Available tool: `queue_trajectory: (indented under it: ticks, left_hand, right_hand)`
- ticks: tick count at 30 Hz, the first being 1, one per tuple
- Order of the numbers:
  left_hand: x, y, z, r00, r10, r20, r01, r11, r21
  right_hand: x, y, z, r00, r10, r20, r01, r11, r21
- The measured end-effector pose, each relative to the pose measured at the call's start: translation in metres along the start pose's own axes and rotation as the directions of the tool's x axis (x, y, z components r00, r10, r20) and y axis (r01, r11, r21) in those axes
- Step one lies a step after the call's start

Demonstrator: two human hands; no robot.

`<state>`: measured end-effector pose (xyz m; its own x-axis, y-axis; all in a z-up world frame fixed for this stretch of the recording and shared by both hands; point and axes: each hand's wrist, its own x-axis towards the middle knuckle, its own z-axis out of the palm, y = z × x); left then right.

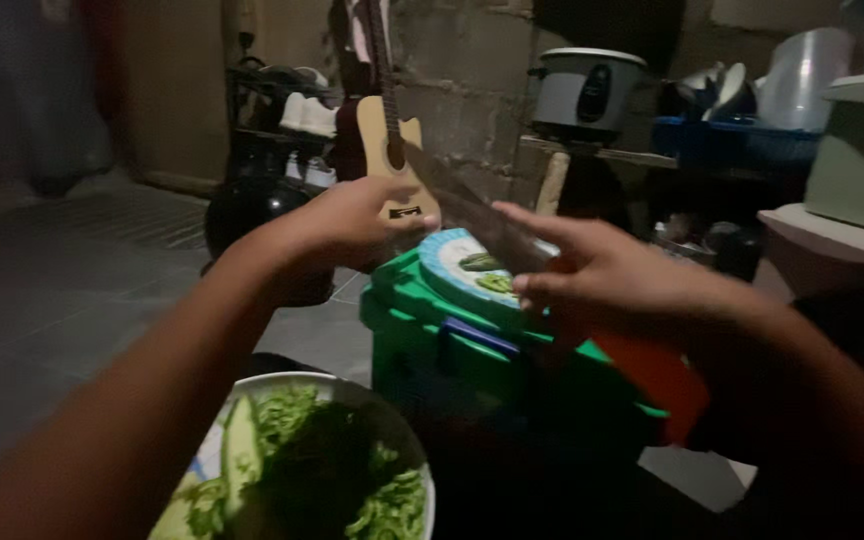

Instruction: The person chops green vegetables on a plate placed on a green container using a knife. They gather the chopped pieces and transfer them into a bowl.

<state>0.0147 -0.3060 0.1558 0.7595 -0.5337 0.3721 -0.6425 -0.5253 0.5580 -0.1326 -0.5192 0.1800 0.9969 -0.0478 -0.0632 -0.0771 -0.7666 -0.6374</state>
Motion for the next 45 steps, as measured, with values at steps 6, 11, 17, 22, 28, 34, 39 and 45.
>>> queue_trajectory:
  ticks: [6, 11, 17, 22, 28, 34, 39, 45]
  left_hand:
    - [0.093, -0.019, 0.024, 0.952, 0.211, 0.224, -0.209, 0.977, -0.034]
    - [0.128, -0.033, 0.045, 0.883, 0.257, 0.393, -0.274, 0.962, -0.014]
    - [0.133, -0.026, 0.076, 0.815, 0.284, 0.504, -0.318, 0.948, -0.02]
    - [0.132, -0.01, 0.094, 0.786, 0.345, 0.513, -0.467, 0.875, 0.127]
    - [0.14, -0.006, 0.097, 0.875, 0.278, 0.397, -0.345, 0.932, 0.107]
    - [0.15, -0.01, 0.103, 0.911, 0.232, 0.342, -0.262, 0.964, 0.042]
    - [0.166, -0.013, 0.115, 0.916, 0.181, 0.359, -0.147, 0.982, -0.12]
    - [0.165, -0.012, 0.132, 0.921, 0.216, 0.326, -0.267, 0.956, 0.123]
  right_hand:
    - [0.008, 0.021, -0.044, 0.975, 0.155, -0.157, -0.168, 0.983, -0.075]
    - [0.024, 0.05, -0.066, 0.947, 0.263, -0.184, -0.286, 0.952, -0.112]
    - [0.045, 0.084, -0.079, 0.934, 0.312, -0.174, -0.345, 0.915, -0.207]
    - [0.063, 0.09, -0.087, 0.943, 0.3, -0.146, -0.326, 0.923, -0.203]
    - [0.069, 0.1, -0.101, 0.961, 0.265, -0.075, -0.275, 0.942, -0.195]
    - [0.066, 0.112, -0.092, 0.938, 0.299, -0.176, -0.332, 0.922, -0.201]
    - [0.05, 0.102, -0.082, 0.955, 0.234, -0.184, -0.266, 0.948, -0.177]
    - [0.026, 0.077, -0.068, 0.927, 0.323, -0.192, -0.339, 0.939, -0.058]
